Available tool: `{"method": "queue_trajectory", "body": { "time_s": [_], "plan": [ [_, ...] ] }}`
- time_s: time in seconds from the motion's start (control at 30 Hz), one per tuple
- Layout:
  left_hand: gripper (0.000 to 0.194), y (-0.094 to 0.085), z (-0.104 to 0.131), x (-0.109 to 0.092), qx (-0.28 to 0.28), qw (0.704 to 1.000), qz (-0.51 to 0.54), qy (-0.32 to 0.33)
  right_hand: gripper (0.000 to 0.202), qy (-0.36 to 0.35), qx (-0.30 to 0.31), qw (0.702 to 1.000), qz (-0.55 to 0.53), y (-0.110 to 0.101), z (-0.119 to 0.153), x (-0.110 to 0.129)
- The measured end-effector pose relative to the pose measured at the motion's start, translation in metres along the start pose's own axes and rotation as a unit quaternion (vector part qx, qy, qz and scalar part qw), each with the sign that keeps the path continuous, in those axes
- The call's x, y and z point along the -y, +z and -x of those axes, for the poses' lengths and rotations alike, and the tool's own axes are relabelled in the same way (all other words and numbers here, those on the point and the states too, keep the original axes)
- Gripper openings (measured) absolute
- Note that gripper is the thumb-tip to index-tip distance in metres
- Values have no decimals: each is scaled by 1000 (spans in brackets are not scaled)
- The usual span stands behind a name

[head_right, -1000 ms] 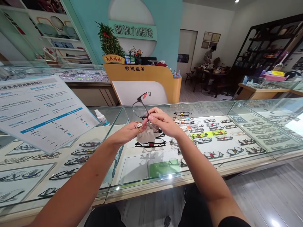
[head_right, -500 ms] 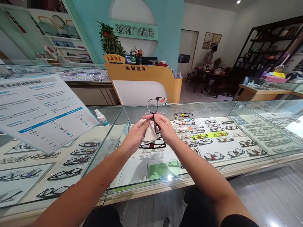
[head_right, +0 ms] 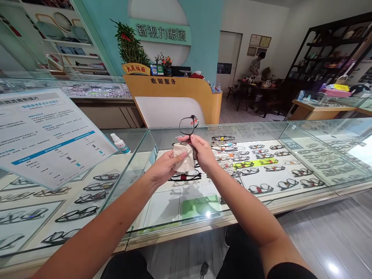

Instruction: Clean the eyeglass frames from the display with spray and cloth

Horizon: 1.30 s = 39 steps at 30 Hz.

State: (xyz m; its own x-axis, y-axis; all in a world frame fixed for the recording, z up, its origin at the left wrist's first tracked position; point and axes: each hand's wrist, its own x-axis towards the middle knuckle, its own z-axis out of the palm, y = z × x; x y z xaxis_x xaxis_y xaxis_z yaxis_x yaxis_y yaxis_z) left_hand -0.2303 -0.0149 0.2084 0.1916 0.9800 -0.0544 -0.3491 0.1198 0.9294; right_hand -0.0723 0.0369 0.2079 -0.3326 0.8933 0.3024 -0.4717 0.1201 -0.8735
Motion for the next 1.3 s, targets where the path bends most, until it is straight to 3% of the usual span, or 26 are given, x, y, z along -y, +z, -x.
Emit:
{"method": "queue_trajectory", "body": {
  "time_s": [0.13,0.47,0.9,0.97,1.17,1.3],
  "plan": [
    [75,5,4,-3,-18,1000,-2,-21,46,6,14,1000,-16,3,1,2],
    [74,14,7,1,-48,994,-71,66,51,19,13,1000,-12,8,4,0],
    [70,14,2,13,-123,979,-32,158,61,41,37,998,20,14,13,-12],
    [73,13,1,12,-114,982,-34,144,60,37,34,999,15,14,12,-8],
    [70,10,8,1,-3,997,-37,70,48,22,-18,999,-23,11,8,2],
    [75,11,9,-1,-11,995,-52,81,48,24,-18,999,-14,11,7,1]
  ]
}}
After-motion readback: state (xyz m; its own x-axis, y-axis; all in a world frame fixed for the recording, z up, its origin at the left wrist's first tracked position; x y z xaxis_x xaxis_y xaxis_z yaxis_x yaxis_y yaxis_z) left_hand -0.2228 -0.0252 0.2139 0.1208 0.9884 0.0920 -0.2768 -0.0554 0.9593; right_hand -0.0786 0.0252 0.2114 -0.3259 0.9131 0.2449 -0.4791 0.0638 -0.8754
